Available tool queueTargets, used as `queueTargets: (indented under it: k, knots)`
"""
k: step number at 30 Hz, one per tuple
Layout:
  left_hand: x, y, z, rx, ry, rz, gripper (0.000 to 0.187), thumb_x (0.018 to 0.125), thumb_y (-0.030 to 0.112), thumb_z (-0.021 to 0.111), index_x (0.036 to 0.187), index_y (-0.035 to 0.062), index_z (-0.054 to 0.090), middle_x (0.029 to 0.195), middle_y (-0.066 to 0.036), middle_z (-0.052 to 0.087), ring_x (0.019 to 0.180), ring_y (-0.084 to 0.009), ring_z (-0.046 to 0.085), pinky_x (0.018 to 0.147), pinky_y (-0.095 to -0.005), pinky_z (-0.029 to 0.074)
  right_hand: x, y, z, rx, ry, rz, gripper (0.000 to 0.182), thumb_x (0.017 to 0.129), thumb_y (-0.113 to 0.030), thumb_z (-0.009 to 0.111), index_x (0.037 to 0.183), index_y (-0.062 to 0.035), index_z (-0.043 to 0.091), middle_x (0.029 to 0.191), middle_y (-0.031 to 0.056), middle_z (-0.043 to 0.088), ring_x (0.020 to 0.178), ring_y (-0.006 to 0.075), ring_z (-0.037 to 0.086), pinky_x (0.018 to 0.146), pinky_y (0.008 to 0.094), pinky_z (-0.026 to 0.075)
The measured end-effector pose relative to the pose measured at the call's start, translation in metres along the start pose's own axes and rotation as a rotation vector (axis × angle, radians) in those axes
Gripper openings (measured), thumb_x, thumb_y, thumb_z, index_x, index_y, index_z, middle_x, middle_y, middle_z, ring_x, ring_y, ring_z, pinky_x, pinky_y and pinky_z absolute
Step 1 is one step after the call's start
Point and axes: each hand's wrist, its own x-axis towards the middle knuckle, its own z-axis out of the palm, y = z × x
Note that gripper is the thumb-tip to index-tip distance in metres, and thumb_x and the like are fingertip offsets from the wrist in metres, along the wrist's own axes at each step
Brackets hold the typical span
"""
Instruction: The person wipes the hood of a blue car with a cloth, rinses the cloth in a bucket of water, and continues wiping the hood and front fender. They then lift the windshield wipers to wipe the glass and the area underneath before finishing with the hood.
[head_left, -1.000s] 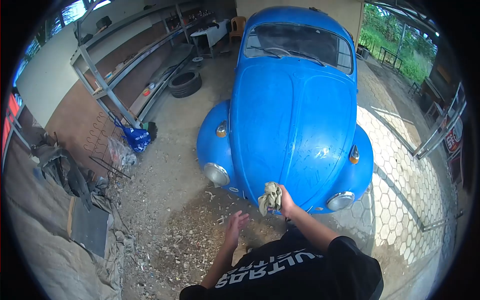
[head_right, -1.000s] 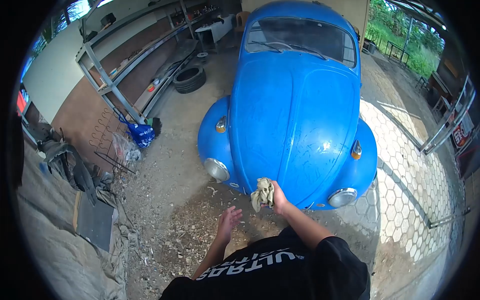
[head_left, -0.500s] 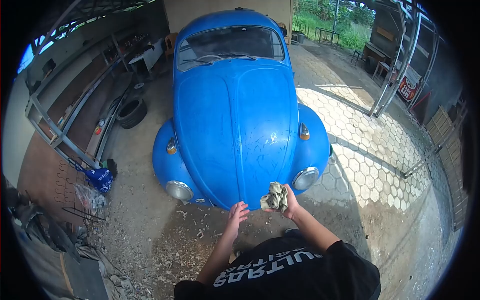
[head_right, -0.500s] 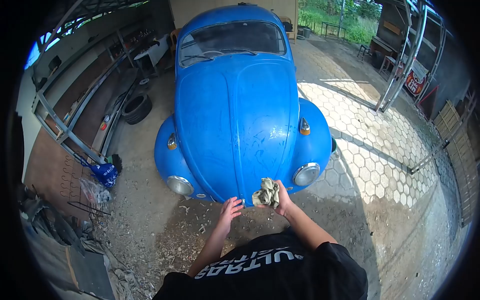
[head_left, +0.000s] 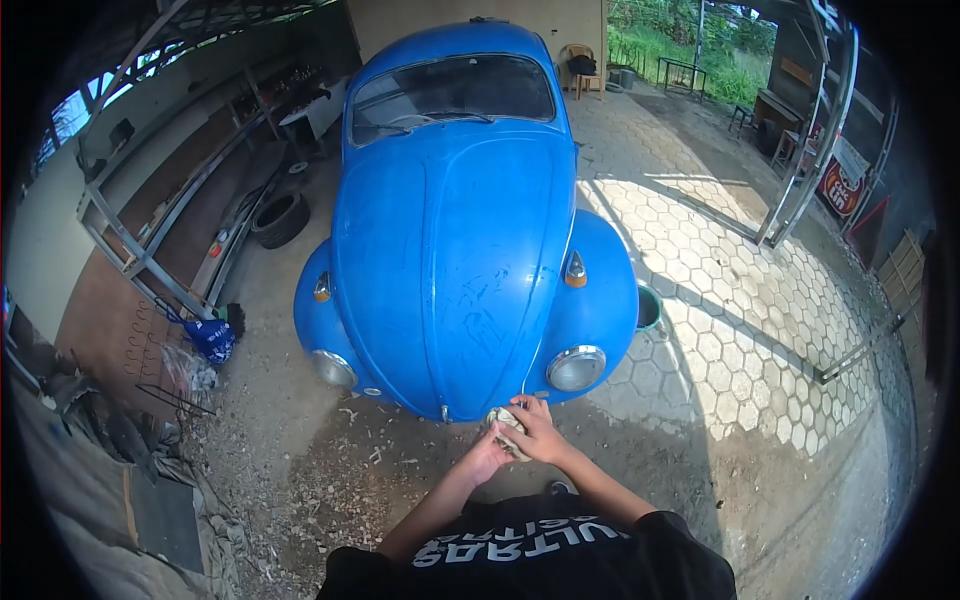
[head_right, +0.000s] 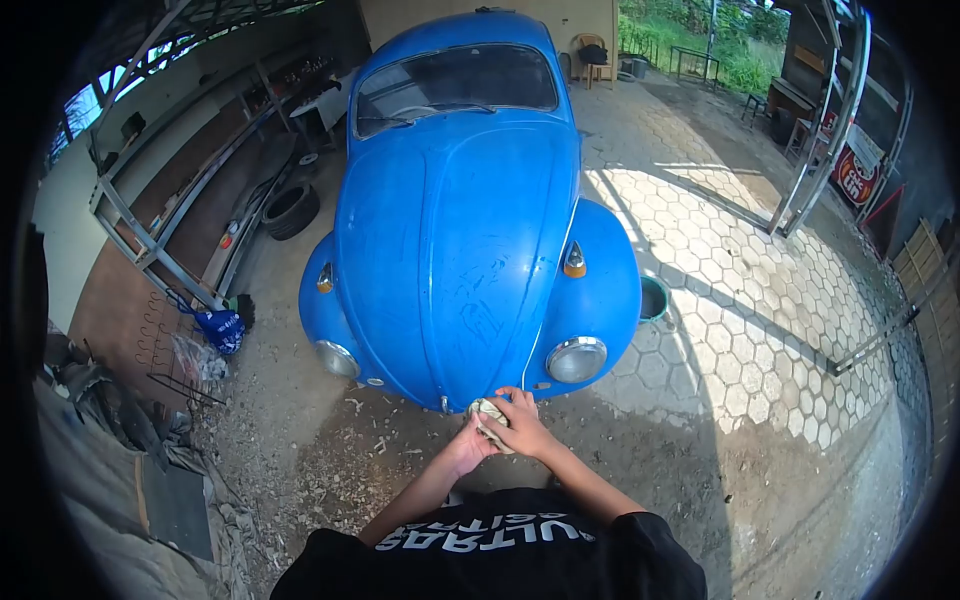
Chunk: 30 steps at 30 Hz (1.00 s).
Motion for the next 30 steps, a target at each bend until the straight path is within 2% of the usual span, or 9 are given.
queueTargets:
  k: [3,6,7,9,12,17,23,26,30]
  knots:
    - [0.017,-0.041,0.015,0.005,0.02,-0.103,0.072,0.11,0.06,0.049,0.164,0.0153,0.035,0.163,-0.01,0.048,0.145,-0.0256,0.055,0.119,-0.05,0.047,-0.036,0.036,-0.008,0.035,-0.058,0.028,0.051,0.114,-0.045,0.045,0.15,-0.0129,0.06,0.16,0.0262,0.042,0.146,0.0428,0.038,0.123,0.0535,0.028]
    - [0.039,-0.06,0.046,-0.007,0.07,-0.125,0.059,0.11,0.049,0.058,0.157,0.0136,0.046,0.154,-0.006,0.057,0.139,-0.0215,0.06,0.116,-0.0459,0.048,-0.062,0.073,-0.019,0.32,0.059,0.04,0.049,0.116,-0.041,0.04,0.149,-0.0106,0.059,0.154,0.0218,0.05,0.145,0.0382,0.041,0.124,0.0522,0.027]
    - [0.046,-0.064,0.052,-0.007,0.082,-0.139,0.056,0.11,0.046,0.059,0.154,0.0127,0.05,0.151,-0.006,0.06,0.138,-0.0215,0.061,0.115,-0.0453,0.049,-0.068,0.086,-0.025,0.31,0.142,0.006,0.048,0.117,-0.041,0.039,0.148,-0.0096,0.059,0.156,0.0162,0.05,0.141,0.0325,0.048,0.119,0.0473,0.036]
    - [0.054,-0.076,0.052,-0.073,0.129,-0.216,0.043,0.111,0.038,0.061,0.143,0.0107,0.061,0.138,-0.006,0.07,0.131,-0.0219,0.066,0.113,-0.0441,0.051,-0.084,0.115,-0.031,0.483,0.228,0.194,0.045,0.117,-0.04,0.043,0.146,-0.0093,0.06,0.154,0.0118,0.054,0.134,0.027,0.054,0.111,0.0421,0.043]
    - [0.065,-0.07,0.08,-0.083,0.206,-0.154,0.041,0.109,0.037,0.065,0.141,0.0108,0.062,0.136,-0.008,0.07,0.129,-0.0224,0.067,0.11,-0.044,0.053,-0.095,0.135,-0.054,0.683,0.295,0.339,0.039,0.115,-0.037,0.05,0.14,-0.0097,0.062,0.146,0.0051,0.062,0.124,0.019,0.061,0.099,0.0358,0.049]
    - [0.085,-0.057,0.112,-0.042,0.192,-0.124,0.061,0.112,0.056,0.05,0.149,0.0076,0.053,0.147,-0.014,0.064,0.138,-0.0288,0.063,0.116,-0.0501,0.05,-0.122,0.137,-0.085,0.816,0.328,0.525,0.029,0.113,-0.033,0.057,0.131,-0.0116,0.065,0.127,-0.0015,0.072,0.111,0.0123,0.065,0.09,0.0315,0.05]
    - [0.112,-0.067,0.138,-0.046,0.078,-0.092,0.068,0.112,0.064,0.04,0.156,0.012,0.048,0.153,-0.013,0.059,0.143,-0.0286,0.057,0.118,-0.0513,0.048,-0.124,0.122,-0.11,0.939,0.173,0.768,0.051,0.111,-0.048,0.055,0.147,-0.0116,0.056,0.135,0.009,0.068,0.119,0.0238,0.066,0.095,0.0446,0.058]
    - [0.133,-0.085,0.151,0.025,0.013,0.052,0.067,0.113,0.062,0.039,0.161,0.015,0.041,0.156,-0.012,0.055,0.146,-0.0276,0.054,0.119,-0.051,0.047,-0.121,0.117,-0.13,1.16,0.173,0.796,0.061,0.11,-0.053,0.052,0.154,-0.0102,0.049,0.139,0.0151,0.065,0.121,0.0317,0.067,0.097,0.0534,0.06]
    - [0.159,-0.091,0.188,0.013,0.007,0.153,0.062,0.115,0.058,0.036,0.163,0.0175,0.037,0.159,-0.011,0.051,0.148,-0.0288,0.051,0.119,-0.0504,0.045,-0.119,0.143,-0.16,1.501,0.162,0.633,0.061,0.11,-0.051,0.052,0.154,-0.0084,0.048,0.143,0.0178,0.064,0.116,0.0353,0.07,0.096,0.0569,0.062]
